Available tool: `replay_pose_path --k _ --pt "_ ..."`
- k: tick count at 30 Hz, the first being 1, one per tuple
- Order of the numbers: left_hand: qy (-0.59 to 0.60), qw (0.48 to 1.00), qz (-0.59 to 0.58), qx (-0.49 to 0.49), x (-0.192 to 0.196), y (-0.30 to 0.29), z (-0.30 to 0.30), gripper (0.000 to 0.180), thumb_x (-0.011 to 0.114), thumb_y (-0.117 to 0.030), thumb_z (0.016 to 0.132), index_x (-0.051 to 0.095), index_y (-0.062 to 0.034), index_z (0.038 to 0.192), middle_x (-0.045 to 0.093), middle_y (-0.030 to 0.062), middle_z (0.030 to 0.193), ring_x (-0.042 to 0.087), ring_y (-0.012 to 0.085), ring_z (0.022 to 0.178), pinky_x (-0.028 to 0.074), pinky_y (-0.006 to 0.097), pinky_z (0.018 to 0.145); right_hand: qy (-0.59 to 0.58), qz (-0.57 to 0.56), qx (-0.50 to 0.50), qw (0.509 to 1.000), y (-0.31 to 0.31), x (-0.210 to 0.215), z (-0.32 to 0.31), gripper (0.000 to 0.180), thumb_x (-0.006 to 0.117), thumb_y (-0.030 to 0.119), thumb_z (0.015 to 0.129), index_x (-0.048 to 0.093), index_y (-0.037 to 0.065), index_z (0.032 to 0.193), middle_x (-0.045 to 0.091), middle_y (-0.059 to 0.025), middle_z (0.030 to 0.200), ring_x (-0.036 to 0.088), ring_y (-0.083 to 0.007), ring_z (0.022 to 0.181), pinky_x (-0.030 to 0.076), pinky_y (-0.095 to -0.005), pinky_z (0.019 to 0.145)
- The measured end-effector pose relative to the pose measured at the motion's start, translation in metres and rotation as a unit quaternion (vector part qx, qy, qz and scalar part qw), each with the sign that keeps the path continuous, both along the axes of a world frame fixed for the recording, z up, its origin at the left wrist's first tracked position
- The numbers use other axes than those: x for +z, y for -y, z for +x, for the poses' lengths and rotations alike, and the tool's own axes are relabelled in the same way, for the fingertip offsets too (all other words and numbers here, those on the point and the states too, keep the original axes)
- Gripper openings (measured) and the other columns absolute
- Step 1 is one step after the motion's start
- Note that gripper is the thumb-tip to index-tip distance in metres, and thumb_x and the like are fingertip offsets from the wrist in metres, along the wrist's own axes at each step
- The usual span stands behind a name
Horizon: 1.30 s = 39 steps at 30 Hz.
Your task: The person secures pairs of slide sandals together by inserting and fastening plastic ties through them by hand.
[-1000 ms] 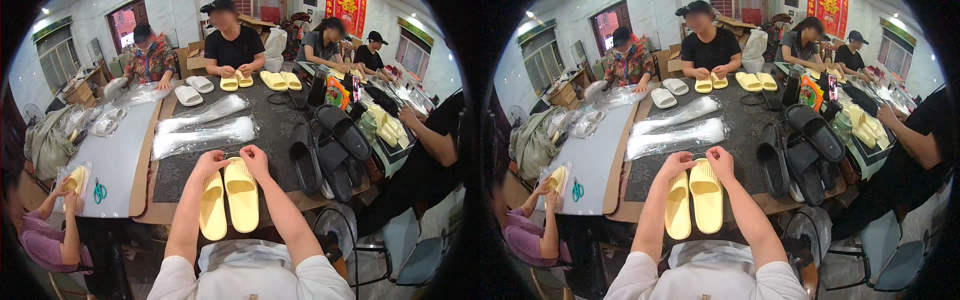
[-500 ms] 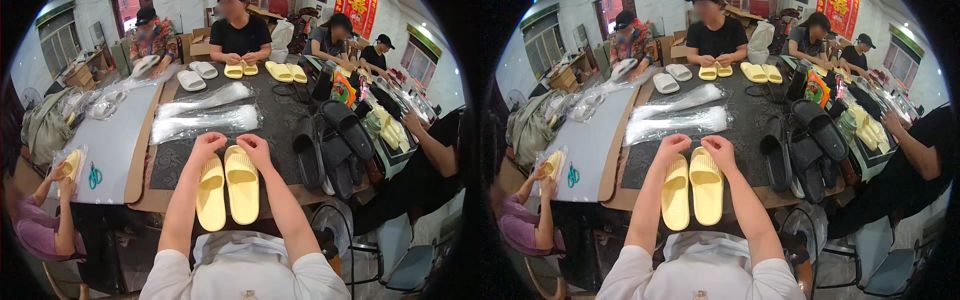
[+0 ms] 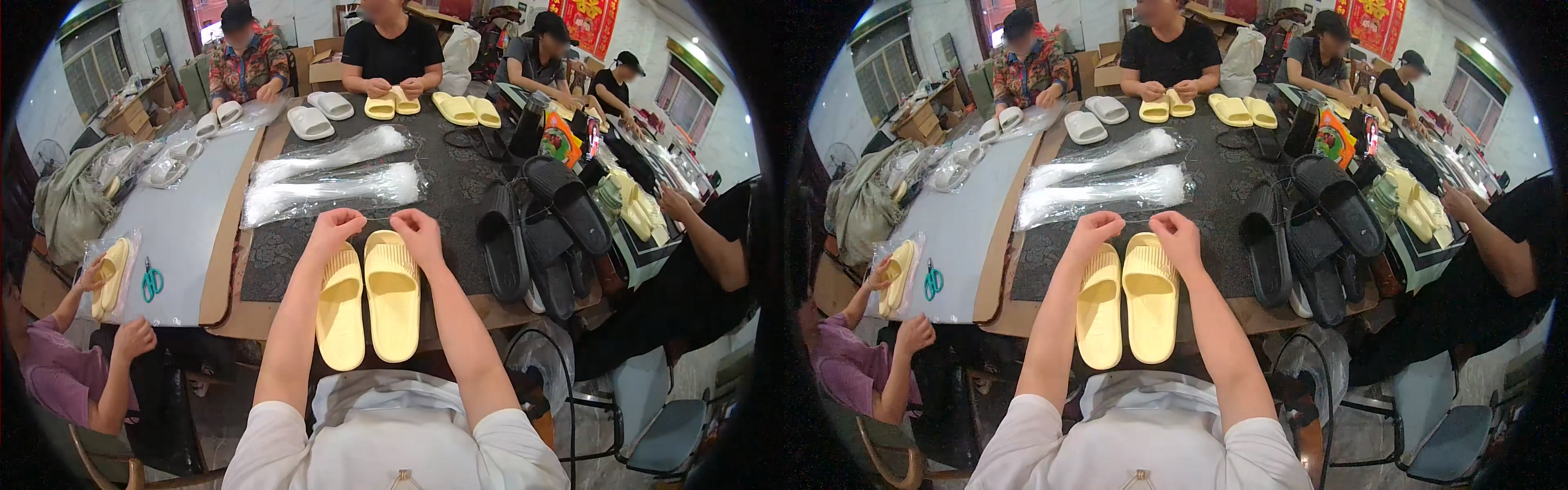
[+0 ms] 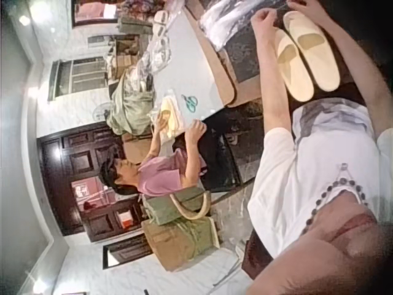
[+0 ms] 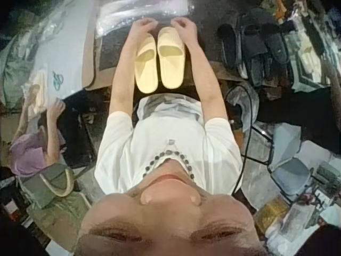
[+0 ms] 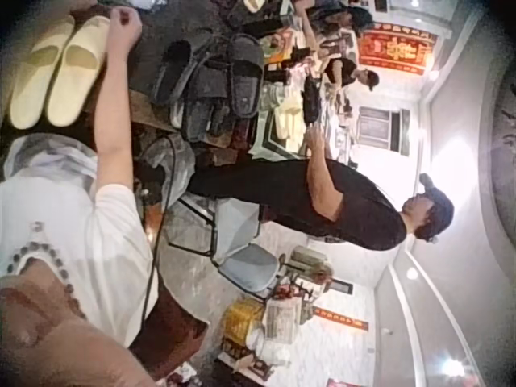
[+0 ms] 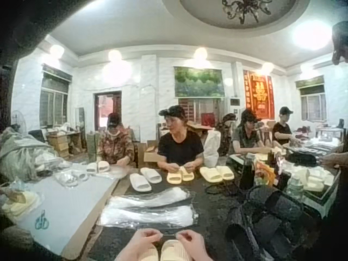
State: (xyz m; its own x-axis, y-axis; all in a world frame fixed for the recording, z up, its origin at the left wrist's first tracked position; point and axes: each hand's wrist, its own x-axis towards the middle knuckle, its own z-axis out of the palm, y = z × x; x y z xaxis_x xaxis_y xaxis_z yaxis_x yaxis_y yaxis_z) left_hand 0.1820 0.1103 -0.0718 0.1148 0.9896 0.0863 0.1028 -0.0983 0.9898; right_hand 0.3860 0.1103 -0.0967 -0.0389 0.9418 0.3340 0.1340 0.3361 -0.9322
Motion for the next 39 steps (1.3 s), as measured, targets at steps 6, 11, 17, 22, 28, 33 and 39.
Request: replay_pose_path --k 6,11,17,22,28,33,39 --pt "-0.022 0.998 0.011 -0.049 0.002 0.005 0.002 0.019 0.070 -0.015 0.085 0.070 0.0005 0.094 0.066 -0.0012 0.080 0.056 0.0050 0.073 0.045 0.022 0.067 0.052 0.039 0.027 0.998 0.002 -0.002 -0.003 0.018 0.073 0.016 0.081 0.071 0.003 0.093 0.067 -0.0007 0.075 0.057 -0.0077 0.067 0.047 -0.0239 0.063" --pt "-0.034 0.999 0.010 -0.026 0.005 0.004 0.003 0.020 0.071 -0.016 0.084 0.070 0.0008 0.094 0.066 -0.0010 0.080 0.056 0.0052 0.073 0.045 0.022 0.067 -0.001 -0.006 -0.038 0.999 -0.002 -0.002 0.003 0.017 0.071 0.016 0.082 0.071 0.003 0.093 0.066 -0.0009 0.073 0.059 -0.0077 0.067 0.047 -0.0248 0.063" --pt "-0.042 0.998 0.018 -0.036 0.001 0.003 0.001 0.020 0.071 -0.017 0.084 0.070 0.0003 0.094 0.066 -0.0014 0.081 0.056 0.0046 0.073 0.045 0.021 0.068 0.058 0.017 0.026 0.998 0.006 0.005 -0.003 0.016 0.072 0.016 0.082 0.071 0.003 0.092 0.067 -0.0013 0.074 0.059 -0.0095 0.066 0.048 -0.0249 0.064" --pt "-0.019 1.000 0.012 -0.003 -0.001 0.000 0.003 0.020 0.071 -0.018 0.085 0.070 0.0003 0.094 0.067 -0.0013 0.082 0.056 0.0040 0.076 0.045 0.022 0.070 0.013 -0.040 -0.046 0.998 -0.003 0.000 0.005 0.017 0.073 0.015 0.081 0.072 0.004 0.092 0.068 -0.0018 0.076 0.060 -0.0099 0.068 0.049 -0.0252 0.065" --pt "-0.033 0.998 0.001 -0.058 -0.002 0.003 0.001 0.019 0.071 -0.017 0.085 0.070 -0.0004 0.094 0.067 -0.0014 0.082 0.057 0.0041 0.077 0.045 0.022 0.070 0.052 0.043 0.042 0.997 0.005 0.002 -0.004 0.017 0.074 0.015 0.082 0.072 0.003 0.094 0.067 0.0015 0.076 0.056 -0.0044 0.066 0.046 -0.0224 0.061" --pt "-0.026 0.999 0.017 0.013 -0.002 -0.002 0.003 0.020 0.071 -0.019 0.085 0.070 -0.0011 0.094 0.066 -0.0028 0.081 0.056 0.0043 0.073 0.045 0.022 0.067 0.021 -0.011 -0.016 1.000 -0.001 0.001 0.006 0.017 0.073 0.016 0.081 0.073 0.004 0.093 0.068 -0.0013 0.075 0.059 -0.0086 0.065 0.049 -0.0251 0.063" --pt "-0.029 0.995 0.002 -0.098 -0.007 0.000 0.000 0.021 0.071 -0.019 0.085 0.070 -0.0004 0.094 0.066 -0.0028 0.081 0.055 0.0044 0.072 0.044 0.021 0.066 0.084 0.013 0.069 0.994 0.009 0.008 -0.006 0.017 0.073 0.016 0.083 0.071 0.003 0.094 0.067 0.0008 0.077 0.055 -0.0052 0.066 0.045 -0.0222 0.061"
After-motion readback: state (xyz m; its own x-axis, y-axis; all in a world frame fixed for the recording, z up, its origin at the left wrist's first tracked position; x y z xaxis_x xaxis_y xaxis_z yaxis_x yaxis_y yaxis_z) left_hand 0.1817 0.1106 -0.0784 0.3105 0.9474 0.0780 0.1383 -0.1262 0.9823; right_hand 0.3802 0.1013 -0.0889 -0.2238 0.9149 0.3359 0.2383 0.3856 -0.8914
